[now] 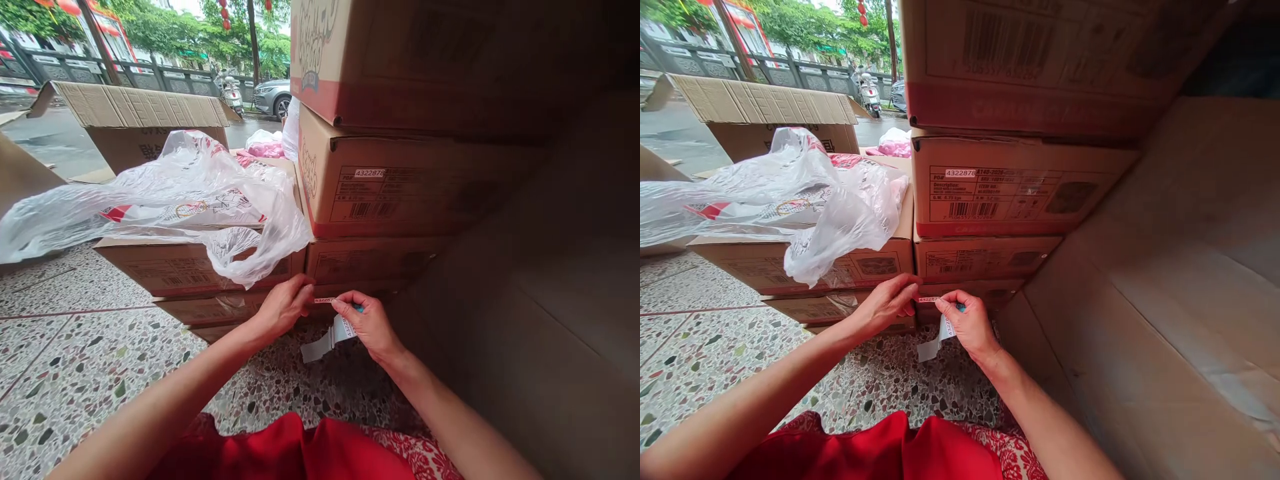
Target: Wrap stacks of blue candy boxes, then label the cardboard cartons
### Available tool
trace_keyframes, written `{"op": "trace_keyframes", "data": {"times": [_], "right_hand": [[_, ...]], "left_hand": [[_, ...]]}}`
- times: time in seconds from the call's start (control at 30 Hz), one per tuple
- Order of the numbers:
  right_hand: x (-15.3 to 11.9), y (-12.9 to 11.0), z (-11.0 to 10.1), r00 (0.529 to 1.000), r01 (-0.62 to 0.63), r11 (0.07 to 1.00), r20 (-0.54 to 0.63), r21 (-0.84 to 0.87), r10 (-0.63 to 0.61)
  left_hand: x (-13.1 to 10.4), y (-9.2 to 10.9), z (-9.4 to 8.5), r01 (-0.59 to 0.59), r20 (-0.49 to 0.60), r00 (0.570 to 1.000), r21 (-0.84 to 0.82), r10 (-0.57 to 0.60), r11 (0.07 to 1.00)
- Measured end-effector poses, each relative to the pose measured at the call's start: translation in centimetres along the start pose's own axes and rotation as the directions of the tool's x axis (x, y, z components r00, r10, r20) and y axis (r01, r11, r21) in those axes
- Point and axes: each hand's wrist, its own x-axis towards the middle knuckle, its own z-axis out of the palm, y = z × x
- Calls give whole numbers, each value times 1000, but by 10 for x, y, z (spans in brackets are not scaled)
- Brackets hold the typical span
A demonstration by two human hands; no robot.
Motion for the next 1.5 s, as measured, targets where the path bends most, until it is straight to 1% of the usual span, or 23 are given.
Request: {"op": "trace_keyframes", "data": {"times": [0.1,0.17,0.23,0.27,0.3,0.37,0.4,0.43,0.5,0.6,0.63,0.7,0.8,0.87,0.93,1.1,1.2,1.3,1.37,1.4,1.5], "right_hand": [[4,3,-7,1000,6,1000,-14,10,-5],[6,4,-10,1000,13,1000,-16,11,-13],[9,4,-11,999,43,999,-23,-6,-43],[11,4,-11,997,65,998,-33,-21,-66],[14,4,-12,994,94,995,-50,-41,-96],[21,2,-12,979,173,980,-91,-100,-182],[25,1,-13,965,222,965,-111,-140,-238],[30,0,-13,945,275,943,-129,-186,-301],[39,-1,-14,892,372,887,-158,-274,-424],[52,-2,-14,806,473,802,-189,-366,-561],[56,-2,-13,784,494,782,-193,-381,-589],[62,0,-12,753,527,753,-193,-394,-628],[68,2,-10,724,554,730,-201,-400,-660],[70,3,-9,717,555,728,-213,-404,-664],[70,4,-7,717,547,732,-225,-406,-660],[70,3,-4,723,521,751,-258,-406,-641],[70,5,-7,745,488,773,-267,-407,-611],[71,7,-14,768,443,798,-287,-408,-573],[72,7,-17,765,427,803,-307,-416,-566],[72,7,-18,760,422,801,-315,-425,-568],[74,3,-17,729,421,773,-330,-475,-600]], "left_hand": [[3,-2,4,83,65,995,-147,-74,986],[7,-3,8,112,52,993,-218,-103,970],[12,-3,13,89,-9,995,-266,-95,960],[15,-3,15,61,-48,996,-264,-76,963],[18,-2,16,24,-92,995,-234,-46,972],[23,0,20,-69,-192,980,-86,52,994],[25,2,21,-115,-245,963,16,116,993],[28,3,24,-155,-298,936,121,185,981],[34,5,29,-201,-389,865,310,317,929],[43,6,37,-189,-479,749,506,457,841],[46,6,39,-169,-501,717,549,484,819],[51,4,42,-125,-530,668,611,522,781],[56,2,44,-81,-548,613,674,570,734],[57,2,44,-65,-549,583,703,599,708],[58,2,45,-52,-547,565,724,617,688],[61,3,48,8,-541,547,766,639,642],[61,1,48,70,-541,540,793,645,606],[57,-4,45,144,-587,515,778,625,612],[54,-6,44,179,-620,488,760,614,625],[54,-6,44,182,-624,485,757,612,628],[58,-2,46,164,-584,496,789,642,592]]}}
